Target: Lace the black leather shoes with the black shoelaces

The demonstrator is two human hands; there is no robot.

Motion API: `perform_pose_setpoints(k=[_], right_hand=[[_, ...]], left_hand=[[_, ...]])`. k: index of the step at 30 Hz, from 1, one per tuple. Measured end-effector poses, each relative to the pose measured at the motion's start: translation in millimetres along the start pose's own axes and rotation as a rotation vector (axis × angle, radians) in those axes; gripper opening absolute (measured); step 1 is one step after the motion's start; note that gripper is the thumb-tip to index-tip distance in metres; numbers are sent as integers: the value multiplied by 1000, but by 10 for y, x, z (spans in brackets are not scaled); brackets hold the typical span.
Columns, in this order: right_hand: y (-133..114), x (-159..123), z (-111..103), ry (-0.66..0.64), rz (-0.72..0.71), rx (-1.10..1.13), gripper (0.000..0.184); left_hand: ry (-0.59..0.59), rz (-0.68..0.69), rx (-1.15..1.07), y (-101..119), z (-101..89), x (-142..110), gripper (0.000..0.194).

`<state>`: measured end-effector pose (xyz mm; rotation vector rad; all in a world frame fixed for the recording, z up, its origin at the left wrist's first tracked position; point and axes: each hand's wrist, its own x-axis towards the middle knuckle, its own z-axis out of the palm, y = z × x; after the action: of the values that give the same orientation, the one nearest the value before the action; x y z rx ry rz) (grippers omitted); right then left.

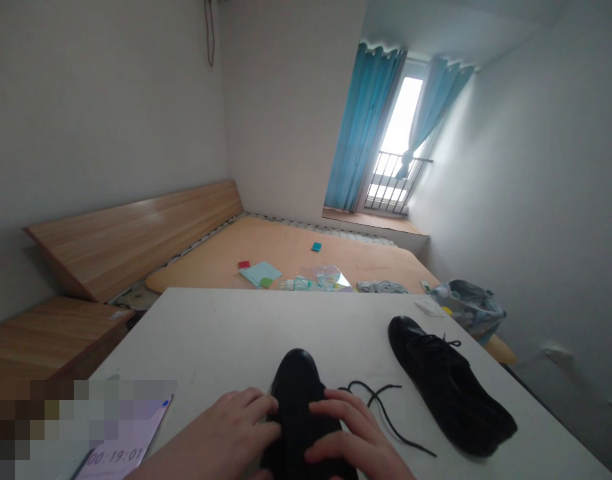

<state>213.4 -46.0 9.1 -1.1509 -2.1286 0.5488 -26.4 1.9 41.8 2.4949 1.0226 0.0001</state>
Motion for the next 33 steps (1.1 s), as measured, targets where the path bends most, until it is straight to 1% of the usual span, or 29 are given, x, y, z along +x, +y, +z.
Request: perform_pose_setpoints(k=[1,3,4,6,8,9,11,13,15,17,20,22,24,26,28,30,32,33], right_hand=[[49,-12,2,-69,-10,2,23],[160,-66,-4,-132,-24,-5,33],[221,-101,-5,-132,-29,-24,40],[350,-171,3,-87,-63,-104,54],[464,-219,24,-52,-160,-245,63],[504,-229,36,-35,-216,-335,65],[524,-223,53,3,-325,-500,61],[464,-186,58,30,-395,-584,47],[352,-130,63,50,-448,-580,33],[241,-66,84,54,-474,-541,28],[152,22,167,74,-508,-494,24],[149,67,243,122,-517,-483,24],[168,100,314,198,-507,-457,28],[192,121,373,239,-490,-413,33],[208,130,423,232,-497,-391,34],[214,121,455,216,-506,-412,28],[214,88,440,190,-514,-469,19],[217,59,405,157,-513,-507,19]], left_hand=[[5,-14,-3,-5,-14,-1,36],[14,-40,-4,-4,-22,10,37],[16,-48,-3,1,-20,18,36],[7,-58,-9,18,-18,31,34],[-13,-66,-38,35,-32,36,32],[-24,-70,-53,42,-46,37,31],[-45,-73,-80,51,-80,41,29],[-50,-71,-90,56,-114,50,30],[-41,-91,-91,60,-140,61,32],[-34,-124,-95,64,-156,69,29],[-29,-158,-98,71,-167,72,23],[-34,-170,-106,74,-168,72,21],[-38,-171,-123,74,-163,75,18],[-34,-162,-136,71,-152,84,18],[-24,-148,-139,63,-137,95,19],[-24,-140,-134,56,-118,105,19],[-32,-135,-128,55,-99,112,17],[-35,-136,-127,57,-89,115,16]])
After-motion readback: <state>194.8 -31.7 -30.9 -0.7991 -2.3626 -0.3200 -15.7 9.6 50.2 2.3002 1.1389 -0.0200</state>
